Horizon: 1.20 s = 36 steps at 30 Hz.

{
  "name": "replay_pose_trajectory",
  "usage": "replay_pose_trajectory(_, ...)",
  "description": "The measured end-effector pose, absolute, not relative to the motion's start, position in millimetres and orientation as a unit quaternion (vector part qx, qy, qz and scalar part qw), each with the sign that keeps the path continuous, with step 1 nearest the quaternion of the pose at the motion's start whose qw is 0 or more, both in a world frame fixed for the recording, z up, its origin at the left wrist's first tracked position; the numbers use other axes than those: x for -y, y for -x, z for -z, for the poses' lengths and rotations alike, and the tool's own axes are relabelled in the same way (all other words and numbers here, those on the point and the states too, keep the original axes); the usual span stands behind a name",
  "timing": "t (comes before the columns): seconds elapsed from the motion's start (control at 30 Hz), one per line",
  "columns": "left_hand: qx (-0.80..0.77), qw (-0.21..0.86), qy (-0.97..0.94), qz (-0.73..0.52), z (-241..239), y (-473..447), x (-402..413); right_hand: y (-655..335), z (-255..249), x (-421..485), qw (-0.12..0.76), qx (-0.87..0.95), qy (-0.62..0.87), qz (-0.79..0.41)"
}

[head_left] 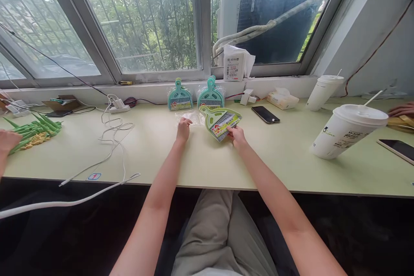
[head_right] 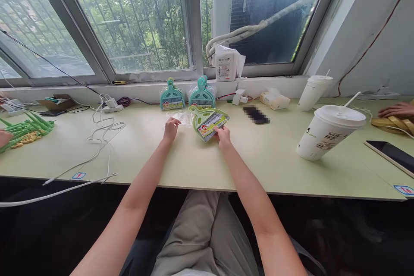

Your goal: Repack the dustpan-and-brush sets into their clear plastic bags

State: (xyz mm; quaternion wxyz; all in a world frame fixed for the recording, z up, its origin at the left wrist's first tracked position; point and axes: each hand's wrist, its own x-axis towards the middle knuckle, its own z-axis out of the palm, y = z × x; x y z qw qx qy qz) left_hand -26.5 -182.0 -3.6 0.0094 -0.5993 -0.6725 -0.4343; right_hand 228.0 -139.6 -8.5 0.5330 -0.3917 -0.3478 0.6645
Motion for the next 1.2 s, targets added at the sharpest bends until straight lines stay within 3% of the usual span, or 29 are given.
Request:
replay_pose_trajectory(0.23,0.699,-0.003,0.601,0.387,4,18,181,-230,9,139,0.531,0.356,0.390,-0.662)
replay_pose_trajectory(0.33,0.705,-0.024,0.636,0.312,2,15,183,-230,8,141,0.532,0.358,0.389,-0.661)
replay_pose_trajectory(0.57,0.796,0.088,0.566,0.195,-9,9,188,-229,6,142,0.525,0.361,0.396,-0.661)
replay_pose_trajectory(0.8,0.788,0.071,0.591,0.156,-6,7,188,-230,2,144,0.500,0.374,0.413,-0.663)
replay_pose_trajectory(0.97,0.798,0.057,0.571,0.186,-4,17,184,-228,-1,145,0.466,0.387,0.424,-0.673)
replay_pose_trajectory(1.2,0.772,0.079,0.539,0.327,-2,28,186,-227,-4,148,0.425,0.430,0.415,-0.680)
